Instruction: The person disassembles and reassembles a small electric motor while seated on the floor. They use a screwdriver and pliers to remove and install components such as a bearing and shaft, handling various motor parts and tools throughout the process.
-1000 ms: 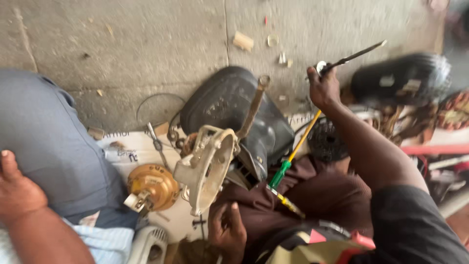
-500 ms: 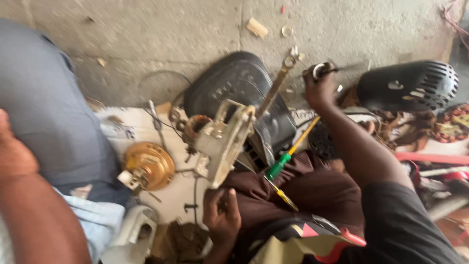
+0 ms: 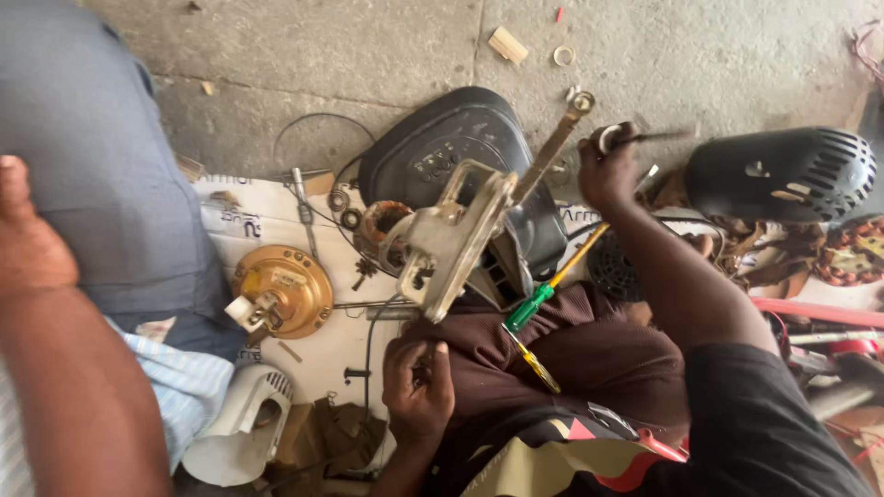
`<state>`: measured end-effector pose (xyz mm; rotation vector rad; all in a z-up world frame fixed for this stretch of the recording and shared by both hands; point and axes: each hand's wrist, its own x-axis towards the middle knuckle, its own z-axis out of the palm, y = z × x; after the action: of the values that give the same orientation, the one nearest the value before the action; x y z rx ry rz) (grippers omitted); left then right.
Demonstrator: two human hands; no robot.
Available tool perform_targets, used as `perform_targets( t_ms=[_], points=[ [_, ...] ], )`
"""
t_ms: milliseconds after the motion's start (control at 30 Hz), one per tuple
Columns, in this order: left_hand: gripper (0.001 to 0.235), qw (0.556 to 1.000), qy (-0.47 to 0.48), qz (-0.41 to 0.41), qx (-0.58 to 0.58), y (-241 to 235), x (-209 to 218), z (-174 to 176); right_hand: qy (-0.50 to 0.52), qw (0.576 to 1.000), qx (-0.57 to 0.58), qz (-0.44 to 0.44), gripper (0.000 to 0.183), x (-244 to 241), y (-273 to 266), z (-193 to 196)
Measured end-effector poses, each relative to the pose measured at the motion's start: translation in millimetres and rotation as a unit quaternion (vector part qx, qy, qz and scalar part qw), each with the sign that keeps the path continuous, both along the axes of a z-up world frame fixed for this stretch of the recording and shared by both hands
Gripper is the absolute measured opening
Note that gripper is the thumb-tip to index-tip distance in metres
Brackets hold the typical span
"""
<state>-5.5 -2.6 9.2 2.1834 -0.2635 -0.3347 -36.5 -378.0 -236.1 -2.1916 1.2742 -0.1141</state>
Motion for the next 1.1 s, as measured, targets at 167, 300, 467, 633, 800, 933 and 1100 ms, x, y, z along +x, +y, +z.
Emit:
perform_targets(
  t_ms=[167, 300, 467, 633, 800, 933, 1100],
  points=[
    [0.02, 0.999, -0.019, -0.002, -0.031, -2.7, 7.7, 2.0, -0.103, 0.98, 0.138, -0.099, 0.066, 24.0, -68.9, 48.1],
    [0.022, 1.0, 0.002, 0.005, 0.012, 3.6, 5.8, -8.8, -0.236, 0.95, 0.0, -0.205, 0.044, 15.0, -96.5, 93.6],
    [0.022, 0.999, -0.007, 0.037, 0.022, -1.5, 3.3, -13.6, -0.157, 0.982, -0.033, -0.097, 0.052, 9.2, -22.4, 7.2],
    [0.024, 0.998, -0.055, -0.019, -0.02, 0.0, 7.9, -7.8, 0.019, 0.983, 0.163, -0.083, 0.047, -2.0, -60.4, -10.5],
    [0.025, 0.999, -0.008, 0.012, 0.038, 10.5, -4.0, -15.2, -0.215, 0.966, 0.002, -0.145, 0.048, -24.1, -95.0, 41.8],
    [0.022, 0.999, -0.01, 0.025, 0.019, 2.1, -1.3, -21.6, -0.16, 0.98, -0.07, -0.094, 0.055, -8.2, -50.1, 11.6],
    [0.022, 1.0, -0.022, -0.011, 0.012, -0.8, 10.7, -13.3, 0.043, 0.995, 0.066, -0.059, 0.063, 7.3, -30.0, -39.0]
  ],
)
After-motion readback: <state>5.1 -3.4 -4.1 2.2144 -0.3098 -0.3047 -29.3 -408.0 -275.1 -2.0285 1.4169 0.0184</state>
